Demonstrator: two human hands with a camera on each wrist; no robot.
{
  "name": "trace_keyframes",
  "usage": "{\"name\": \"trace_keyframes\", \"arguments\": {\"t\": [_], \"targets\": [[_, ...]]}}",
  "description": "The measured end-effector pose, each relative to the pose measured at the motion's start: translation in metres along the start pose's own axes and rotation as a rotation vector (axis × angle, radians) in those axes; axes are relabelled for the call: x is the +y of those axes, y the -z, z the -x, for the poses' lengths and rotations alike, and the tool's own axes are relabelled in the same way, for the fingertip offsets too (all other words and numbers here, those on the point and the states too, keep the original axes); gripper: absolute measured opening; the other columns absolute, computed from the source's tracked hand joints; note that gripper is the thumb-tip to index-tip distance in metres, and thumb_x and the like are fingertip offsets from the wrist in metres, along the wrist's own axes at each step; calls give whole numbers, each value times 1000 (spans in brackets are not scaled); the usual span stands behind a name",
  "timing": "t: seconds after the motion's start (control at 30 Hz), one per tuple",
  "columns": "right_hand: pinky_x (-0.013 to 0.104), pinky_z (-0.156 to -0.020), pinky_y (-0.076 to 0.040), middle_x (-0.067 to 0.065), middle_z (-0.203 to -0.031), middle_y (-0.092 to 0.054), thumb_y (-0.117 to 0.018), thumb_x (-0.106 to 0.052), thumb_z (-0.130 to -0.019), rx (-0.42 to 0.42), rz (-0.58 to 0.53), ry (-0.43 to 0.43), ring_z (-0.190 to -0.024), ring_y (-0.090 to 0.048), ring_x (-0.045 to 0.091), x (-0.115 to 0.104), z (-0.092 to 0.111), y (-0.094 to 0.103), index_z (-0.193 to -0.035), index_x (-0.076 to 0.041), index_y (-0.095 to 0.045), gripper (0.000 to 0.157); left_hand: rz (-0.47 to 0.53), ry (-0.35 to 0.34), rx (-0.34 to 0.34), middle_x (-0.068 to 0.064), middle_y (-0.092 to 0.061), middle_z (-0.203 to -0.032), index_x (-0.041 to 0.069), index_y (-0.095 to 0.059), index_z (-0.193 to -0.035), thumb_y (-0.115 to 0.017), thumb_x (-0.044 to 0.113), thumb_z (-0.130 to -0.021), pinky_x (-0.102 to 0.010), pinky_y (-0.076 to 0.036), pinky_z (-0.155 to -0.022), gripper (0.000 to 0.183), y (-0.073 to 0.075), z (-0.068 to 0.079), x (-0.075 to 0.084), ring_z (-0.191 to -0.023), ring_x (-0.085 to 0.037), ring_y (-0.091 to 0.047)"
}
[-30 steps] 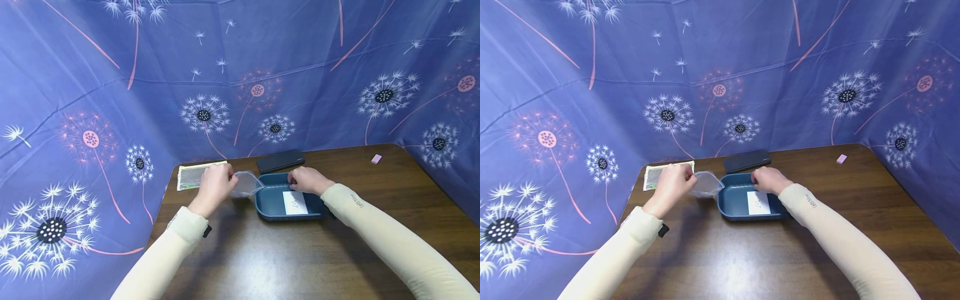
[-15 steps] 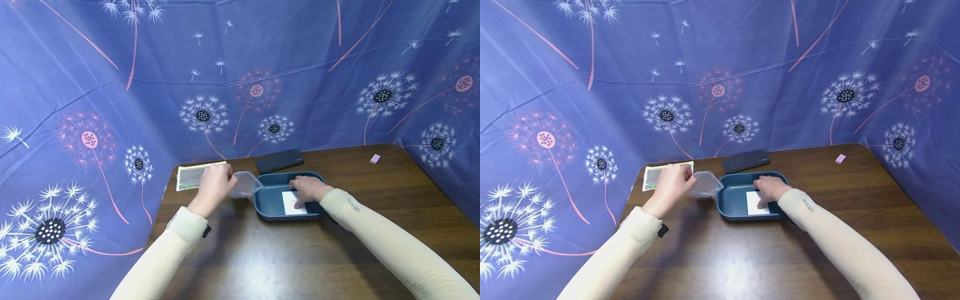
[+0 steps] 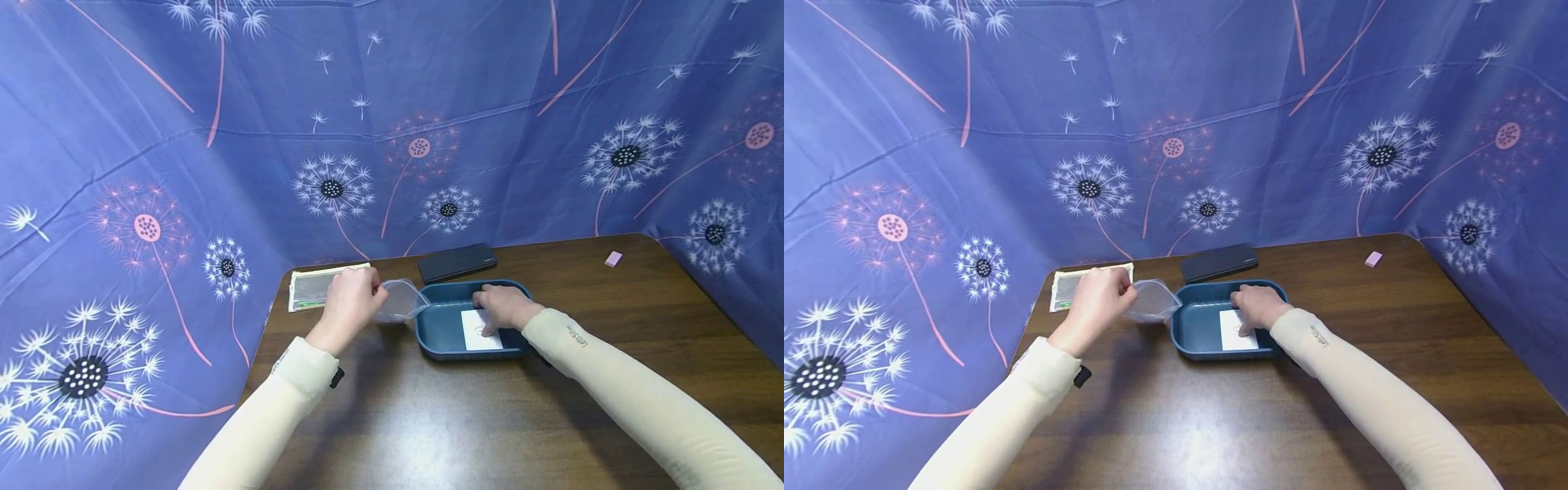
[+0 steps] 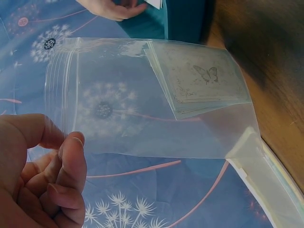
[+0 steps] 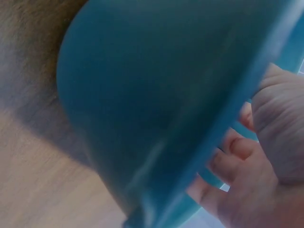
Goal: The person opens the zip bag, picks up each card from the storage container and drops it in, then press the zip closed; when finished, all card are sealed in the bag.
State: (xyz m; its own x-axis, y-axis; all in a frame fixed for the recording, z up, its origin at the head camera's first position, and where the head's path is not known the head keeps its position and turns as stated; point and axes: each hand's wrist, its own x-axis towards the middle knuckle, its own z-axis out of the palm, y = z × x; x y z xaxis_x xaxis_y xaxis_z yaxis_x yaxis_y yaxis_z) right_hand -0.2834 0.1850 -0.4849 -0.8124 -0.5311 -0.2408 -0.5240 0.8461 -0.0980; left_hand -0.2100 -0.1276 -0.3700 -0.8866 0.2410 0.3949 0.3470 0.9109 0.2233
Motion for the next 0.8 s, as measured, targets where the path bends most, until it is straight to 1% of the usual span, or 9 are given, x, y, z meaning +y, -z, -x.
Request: {"name": "trace_keyframes", "arguments": {"t": [0.1, 0.2, 0.3, 0.37, 0.43, 0.5, 0.63, 0.8], "targets": [[46, -84, -57, 8, -103, -64, -95, -41, -72, 33, 13, 13, -87, -63, 20, 2, 0, -2, -118, -7, -72, 62, 3, 1, -6, 9, -30, -50, 17, -46, -57, -69, 9, -80, -33, -24, -49, 34, 0, 0, 0, -52, -13, -31], [44, -78, -57, 6, -98, -64, -95, -40, -72, 76, 19, 38, -79, -60, 18, 4, 1, -2, -110, -8, -72, 55, 7, 2, -10, 9, -29, -50, 17, -46, -57, -69, 9, -81, -33, -24, -49, 35, 0, 0, 0, -52, -13, -30], [43, -73, -55, 5, -96, -63, -94, -36, -75, 110, 13, 54, -74, -57, 17, 5, 3, 1, -102, -10, -72, 44, 9, 3, -12, 9, -29, -50, 17, -46, -57, -70, 9, -81, -33, -25, -49, 35, 1, 0, 0, -52, -13, -31], [40, -69, -53, 4, -91, -61, -92, -32, -79, 114, -8, 64, -71, -54, 16, 5, 5, 6, -96, -10, -71, 34, 8, 4, -13, 9, -31, -50, 17, -47, -56, -70, 9, -82, -33, -25, -49, 35, 1, 0, 0, -52, -13, -32], [37, -66, -49, 2, -86, -59, -88, -27, -84, 106, -47, 68, -69, -52, 16, 6, 6, 12, -90, -11, -70, 25, 6, 4, -14, 8, -32, -50, 17, -48, -57, -70, 9, -82, -33, -26, -49, 35, 1, 0, 0, -52, -13, -33], [35, -64, -44, -1, -80, -57, -86, -22, -87, 87, -101, 68, -68, -50, 15, 6, 7, 18, -85, -12, -68, 21, 2, 4, -16, 8, -33, -50, 17, -48, -57, -70, 9, -82, -33, -27, -49, 34, 1, 0, 1, -53, -14, -33], [33, -64, -42, -4, -73, -57, -82, -18, -90, 55, -191, 78, -65, -49, 13, 9, 11, 31, -79, -13, -65, 21, -3, 4, -16, 9, -32, -50, 17, -48, -57, -70, 9, -82, -33, -26, -49, 34, 1, -1, 1, -53, -13, -33], [32, -63, -41, -4, -73, -57, -81, -17, -91, 18, -236, 87, -64, -49, 12, 12, 14, 41, -76, -14, -66, 21, -4, 3, -19, 9, -31, -50, 17, -48, -57, -70, 8, -82, -32, -25, -49, 34, 1, -1, 1, -53, -13, -31]]}}
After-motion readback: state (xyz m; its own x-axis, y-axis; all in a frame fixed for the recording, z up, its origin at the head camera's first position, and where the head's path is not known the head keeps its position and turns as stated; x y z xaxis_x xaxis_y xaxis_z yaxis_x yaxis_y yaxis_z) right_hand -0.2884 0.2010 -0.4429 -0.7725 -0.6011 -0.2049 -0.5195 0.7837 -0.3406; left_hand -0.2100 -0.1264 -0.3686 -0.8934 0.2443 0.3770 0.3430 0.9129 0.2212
